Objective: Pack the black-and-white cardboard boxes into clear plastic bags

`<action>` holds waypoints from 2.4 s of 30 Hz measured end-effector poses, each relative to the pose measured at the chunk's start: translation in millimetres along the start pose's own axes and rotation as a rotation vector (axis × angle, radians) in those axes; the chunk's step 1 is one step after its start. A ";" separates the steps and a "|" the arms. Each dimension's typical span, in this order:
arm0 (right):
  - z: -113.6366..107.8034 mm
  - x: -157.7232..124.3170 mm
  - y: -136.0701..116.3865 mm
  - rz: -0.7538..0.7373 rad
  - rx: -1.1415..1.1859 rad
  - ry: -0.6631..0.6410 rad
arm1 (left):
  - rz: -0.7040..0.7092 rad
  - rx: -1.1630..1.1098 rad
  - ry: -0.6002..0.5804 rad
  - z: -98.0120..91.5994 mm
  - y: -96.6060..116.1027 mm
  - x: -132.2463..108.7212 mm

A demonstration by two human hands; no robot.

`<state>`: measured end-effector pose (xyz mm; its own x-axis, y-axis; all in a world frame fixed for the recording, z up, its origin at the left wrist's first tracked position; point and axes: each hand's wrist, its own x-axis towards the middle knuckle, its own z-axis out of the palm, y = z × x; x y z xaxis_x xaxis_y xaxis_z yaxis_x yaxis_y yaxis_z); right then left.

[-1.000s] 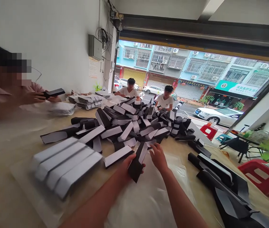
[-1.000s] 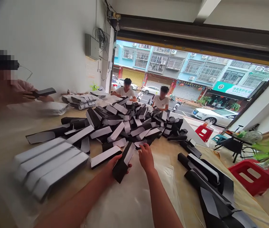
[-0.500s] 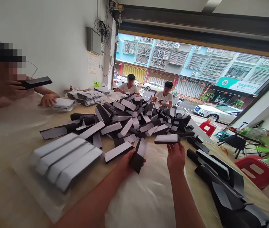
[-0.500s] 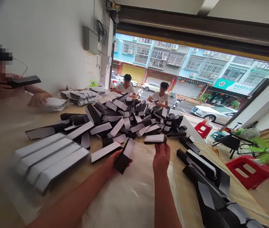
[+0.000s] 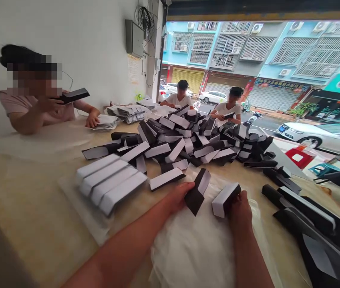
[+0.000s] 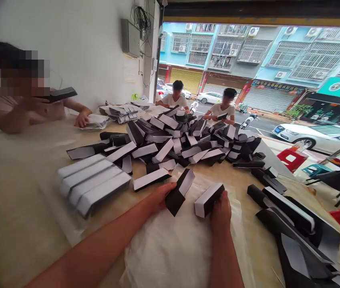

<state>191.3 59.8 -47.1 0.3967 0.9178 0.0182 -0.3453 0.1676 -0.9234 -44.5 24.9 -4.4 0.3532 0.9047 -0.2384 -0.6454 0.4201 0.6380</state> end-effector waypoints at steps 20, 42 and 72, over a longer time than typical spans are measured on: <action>41.6 -38.1 -71.0 0.092 -0.480 -0.172 | -0.030 0.077 -0.081 2.5 10.0 -7.7; 14.8 -27.4 -39.6 0.079 0.323 -0.187 | -0.001 0.210 -0.140 4.8 14.0 -9.9; 20.3 -29.6 -30.1 -0.100 0.055 -0.090 | 0.043 0.127 -0.230 1.3 10.0 -12.4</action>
<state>172.6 34.8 -12.0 0.3547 0.9236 0.1454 -0.3550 0.2769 -0.8929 -54.5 17.8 5.9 0.4814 0.8753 -0.0455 -0.5781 0.3561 0.7342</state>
